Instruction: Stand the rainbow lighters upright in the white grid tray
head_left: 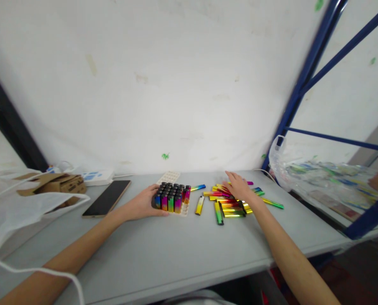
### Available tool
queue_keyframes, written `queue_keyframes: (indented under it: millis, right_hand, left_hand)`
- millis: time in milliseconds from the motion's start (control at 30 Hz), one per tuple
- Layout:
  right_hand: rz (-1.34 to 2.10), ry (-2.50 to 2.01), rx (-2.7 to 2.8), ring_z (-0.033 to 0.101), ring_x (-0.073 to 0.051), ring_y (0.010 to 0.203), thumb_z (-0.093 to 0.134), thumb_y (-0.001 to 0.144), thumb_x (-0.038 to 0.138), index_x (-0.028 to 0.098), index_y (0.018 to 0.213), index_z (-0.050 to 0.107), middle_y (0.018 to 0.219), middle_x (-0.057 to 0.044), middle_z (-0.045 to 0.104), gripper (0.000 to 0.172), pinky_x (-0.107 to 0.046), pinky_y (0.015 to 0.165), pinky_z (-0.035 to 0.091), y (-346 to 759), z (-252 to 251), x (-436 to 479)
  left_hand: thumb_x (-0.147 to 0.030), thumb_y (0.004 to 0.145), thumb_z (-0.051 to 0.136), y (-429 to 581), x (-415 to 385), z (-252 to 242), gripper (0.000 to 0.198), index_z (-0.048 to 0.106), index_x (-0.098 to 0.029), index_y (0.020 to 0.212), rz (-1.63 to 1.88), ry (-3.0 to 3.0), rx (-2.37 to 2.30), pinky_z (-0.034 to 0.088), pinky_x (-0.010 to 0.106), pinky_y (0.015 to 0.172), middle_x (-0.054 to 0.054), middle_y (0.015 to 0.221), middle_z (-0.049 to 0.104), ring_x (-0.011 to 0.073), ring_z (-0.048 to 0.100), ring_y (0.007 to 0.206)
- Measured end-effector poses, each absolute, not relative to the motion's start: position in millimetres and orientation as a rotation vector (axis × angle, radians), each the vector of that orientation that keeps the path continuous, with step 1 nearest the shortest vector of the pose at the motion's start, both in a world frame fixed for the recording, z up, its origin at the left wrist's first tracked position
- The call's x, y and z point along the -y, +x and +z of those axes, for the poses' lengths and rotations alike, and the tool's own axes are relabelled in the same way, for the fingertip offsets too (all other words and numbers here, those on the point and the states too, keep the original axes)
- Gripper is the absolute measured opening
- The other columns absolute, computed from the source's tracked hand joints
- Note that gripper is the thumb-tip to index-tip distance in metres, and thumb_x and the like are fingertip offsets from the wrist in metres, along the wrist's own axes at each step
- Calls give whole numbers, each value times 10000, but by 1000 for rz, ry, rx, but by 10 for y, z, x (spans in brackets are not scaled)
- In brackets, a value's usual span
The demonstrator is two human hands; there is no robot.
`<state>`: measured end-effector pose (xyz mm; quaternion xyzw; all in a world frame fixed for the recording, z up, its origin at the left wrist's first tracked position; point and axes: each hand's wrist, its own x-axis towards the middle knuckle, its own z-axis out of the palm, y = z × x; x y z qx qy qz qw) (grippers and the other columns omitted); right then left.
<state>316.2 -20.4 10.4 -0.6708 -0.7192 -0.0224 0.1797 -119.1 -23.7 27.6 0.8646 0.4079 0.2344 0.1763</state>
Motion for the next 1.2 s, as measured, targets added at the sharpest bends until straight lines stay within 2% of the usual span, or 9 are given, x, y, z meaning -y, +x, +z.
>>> queue_keyframes:
  millis: [200,333,500,600,767,900,1033,1133,1200]
  right_hand:
    - [62,-1781,2178,664,-320,1298,540,1074,342,120,1575,504,1380,-217,704,549,-454,1140,471,3208,124,181]
    - [60,-1640,2225,704,-278,1151,609,1039,350,155,1302,707,1267,-174,734,342,-415,1054,519,3197,232,240]
    - [180,-1550,2460,693,-271,961,651,1005,407,173,1075,764,1051,-134,766,269,-370,893,524,3102,338,345]
    - [149,-1512,2460,689,-276,949,567,1042,401,175,1044,772,1036,-140,776,305,-364,879,506,3051,379,376]
    - [244,-1494,2156,687,-252,755,432,1085,529,176,1213,769,816,-62,769,504,-357,783,521,2999,444,394]
    - [396,-1394,1960,704,-281,844,447,1052,619,193,1194,797,895,-81,797,570,-392,801,546,2853,425,409]
    - [574,-1314,1845,606,-208,681,621,954,661,213,1216,746,754,-11,704,534,-318,660,494,2614,367,460]
    - [657,-1292,1806,502,-160,613,751,836,690,193,927,720,646,38,578,506,-269,581,399,2466,344,490]
    - [678,-1246,1858,486,-155,633,749,832,711,194,776,666,641,36,542,526,-270,590,386,2403,344,506]
  left_hand:
    - [-682,673,891,-1077,190,143,853,714,-128,1297,681,2435,-1239,475,541,1217,177,1423,682,469,616,1334]
    - [-715,742,835,-995,201,61,820,714,-130,1304,706,2460,-1223,457,524,1235,184,1444,656,459,584,1374]
    - [-726,785,810,-974,238,39,785,692,-180,1337,712,2478,-1146,430,519,1259,158,1461,642,411,581,1381]
    - [-710,806,813,-979,236,35,773,678,-186,1358,715,2478,-1132,410,513,1273,159,1477,632,391,565,1401]
    - [-700,803,821,-973,247,50,754,686,-198,1350,740,2485,-1094,403,529,1277,155,1494,629,389,560,1415]
    - [-716,804,812,-976,259,69,745,694,-209,1337,740,2488,-1104,435,518,1257,147,1462,652,388,582,1390]
    - [-714,805,810,-987,247,53,767,674,-205,1362,727,2492,-1125,437,509,1255,148,1467,646,383,583,1390]
    - [-716,792,817,-990,236,30,798,663,-195,1376,721,2486,-1142,426,528,1260,162,1494,630,396,570,1406]
    - [-721,771,834,-988,235,23,834,650,-199,1395,734,2485,-1148,428,536,1257,161,1501,631,403,568,1408]
